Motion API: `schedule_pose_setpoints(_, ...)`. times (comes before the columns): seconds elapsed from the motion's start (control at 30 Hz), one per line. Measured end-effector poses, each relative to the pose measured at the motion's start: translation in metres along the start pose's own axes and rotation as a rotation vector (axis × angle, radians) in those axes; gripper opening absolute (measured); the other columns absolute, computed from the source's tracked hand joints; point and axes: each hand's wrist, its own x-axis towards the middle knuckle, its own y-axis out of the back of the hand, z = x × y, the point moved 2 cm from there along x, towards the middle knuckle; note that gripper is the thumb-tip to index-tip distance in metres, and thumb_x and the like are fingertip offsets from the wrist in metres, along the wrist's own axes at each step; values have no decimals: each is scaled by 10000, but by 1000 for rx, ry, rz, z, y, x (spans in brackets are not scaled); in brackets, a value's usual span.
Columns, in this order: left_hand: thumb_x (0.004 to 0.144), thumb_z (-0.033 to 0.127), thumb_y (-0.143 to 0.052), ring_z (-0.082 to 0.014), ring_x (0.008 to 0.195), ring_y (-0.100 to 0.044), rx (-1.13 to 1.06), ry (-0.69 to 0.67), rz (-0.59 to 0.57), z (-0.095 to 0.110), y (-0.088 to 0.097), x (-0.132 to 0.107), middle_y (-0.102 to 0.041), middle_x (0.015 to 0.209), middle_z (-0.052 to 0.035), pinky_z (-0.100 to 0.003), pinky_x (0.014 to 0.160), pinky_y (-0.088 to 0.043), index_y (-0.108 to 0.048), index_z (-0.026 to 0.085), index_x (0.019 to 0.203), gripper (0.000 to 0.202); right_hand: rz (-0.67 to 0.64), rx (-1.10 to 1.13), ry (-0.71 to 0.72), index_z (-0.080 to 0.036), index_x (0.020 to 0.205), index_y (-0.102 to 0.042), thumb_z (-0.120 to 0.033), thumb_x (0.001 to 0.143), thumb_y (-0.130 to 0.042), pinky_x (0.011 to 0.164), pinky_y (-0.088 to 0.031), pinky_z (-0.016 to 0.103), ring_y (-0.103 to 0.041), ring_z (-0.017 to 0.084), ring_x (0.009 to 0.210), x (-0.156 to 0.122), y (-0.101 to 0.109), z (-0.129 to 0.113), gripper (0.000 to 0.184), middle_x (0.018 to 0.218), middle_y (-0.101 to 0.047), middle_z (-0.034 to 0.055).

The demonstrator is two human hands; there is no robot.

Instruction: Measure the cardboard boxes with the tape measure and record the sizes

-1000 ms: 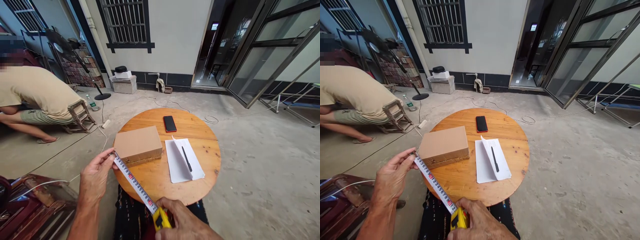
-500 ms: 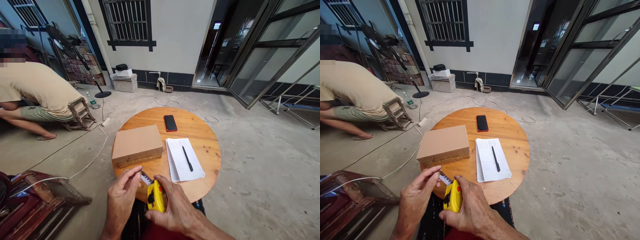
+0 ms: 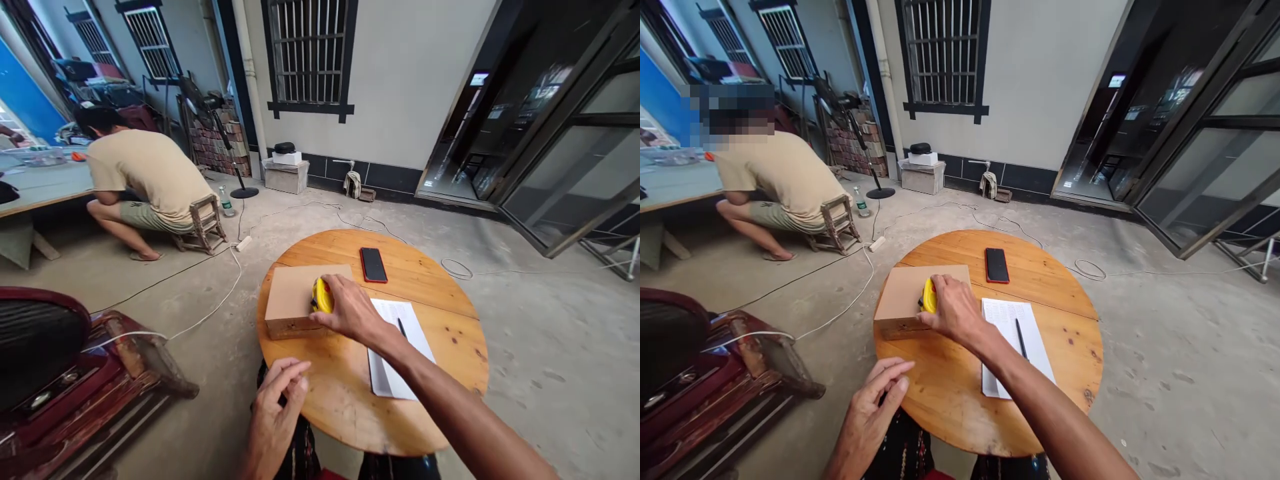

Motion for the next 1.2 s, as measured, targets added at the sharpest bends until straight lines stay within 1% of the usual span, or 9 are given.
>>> schedule_pose_setpoints(0.2,893,396,-548,-210,901,-704,63,-33,-46,-19,-10,-8,-711,1021,-66,-276,740,-591,-759,263,955,257,-24,-112,7,-81,1139,-610,-558,850,-625,872,-433,406,-636,321,1017,49,-15,-14,558,1113,-676,200)
schedule_pose_setpoints(0.3,895,405,-553,-212,926,-703,95,-54,-71,-27,-14,-10,-711,1044,-67,-275,750,-595,-752,261,974,258,151,-21,85,-125,1198,-607,-523,915,-569,986,-365,409,-581,274,1146,29,-9,-5,490,1215,-655,152)
schedule_pose_setpoints(0.4,910,380,-539,-202,923,-702,119,-102,-106,-22,-19,-7,-703,1051,-68,-270,756,-597,-739,245,988,253,327,144,2,-177,1105,-666,-340,952,-540,920,-402,344,-639,198,1005,-20,10,34,257,1116,-709,77)
schedule_pose_setpoints(0.57,920,235,-520,-196,1006,-664,194,-341,-142,30,-49,9,-671,1108,-84,-308,856,-573,-705,214,1032,217,174,60,-527,-208,879,-682,-253,920,-466,586,-373,253,-650,170,687,-114,20,129,224,782,-727,16)
schedule_pose_setpoints(0.67,895,144,-522,-224,1117,-603,217,-558,-203,75,-85,14,-643,1188,-101,-384,957,-525,-682,205,1082,253,27,-61,-609,-211,818,-675,-241,912,-471,578,-337,256,-664,177,687,-147,2,157,226,749,-733,17)
schedule_pose_setpoints(0.77,863,145,-579,-257,1208,-540,268,-664,-423,99,-128,8,-622,1252,-91,-441,1024,-475,-675,208,1064,231,-19,-95,-651,-188,790,-678,-314,908,-517,563,-308,276,-682,223,691,-158,-23,162,235,742,-740,69)
schedule_pose_setpoints(0.9,816,231,-673,-315,1266,-495,433,-652,-589,80,-166,-5,-595,1302,-112,-532,1065,-422,-679,196,1018,205,-60,-131,-669,-158,832,-687,-384,894,-555,569,-297,292,-702,270,744,-157,-47,159,269,811,-753,133)
schedule_pose_setpoints(1.07,847,176,-618,-308,1169,-547,554,-428,-355,38,-164,-2,-577,1273,-152,-497,976,-477,-618,167,1214,368,-70,-128,-691,-160,849,-691,-290,900,-513,572,-287,299,-714,268,761,-155,-57,161,226,834,-765,138)
schedule_pose_setpoints(1.2,873,226,-596,-250,979,-623,479,-205,-332,26,-158,7,-650,1046,-93,-414,872,-518,-581,175,1261,391,-63,-106,-719,-180,814,-683,-295,900,-496,557,-263,297,-712,258,722,-157,-57,163,236,788,-766,110)
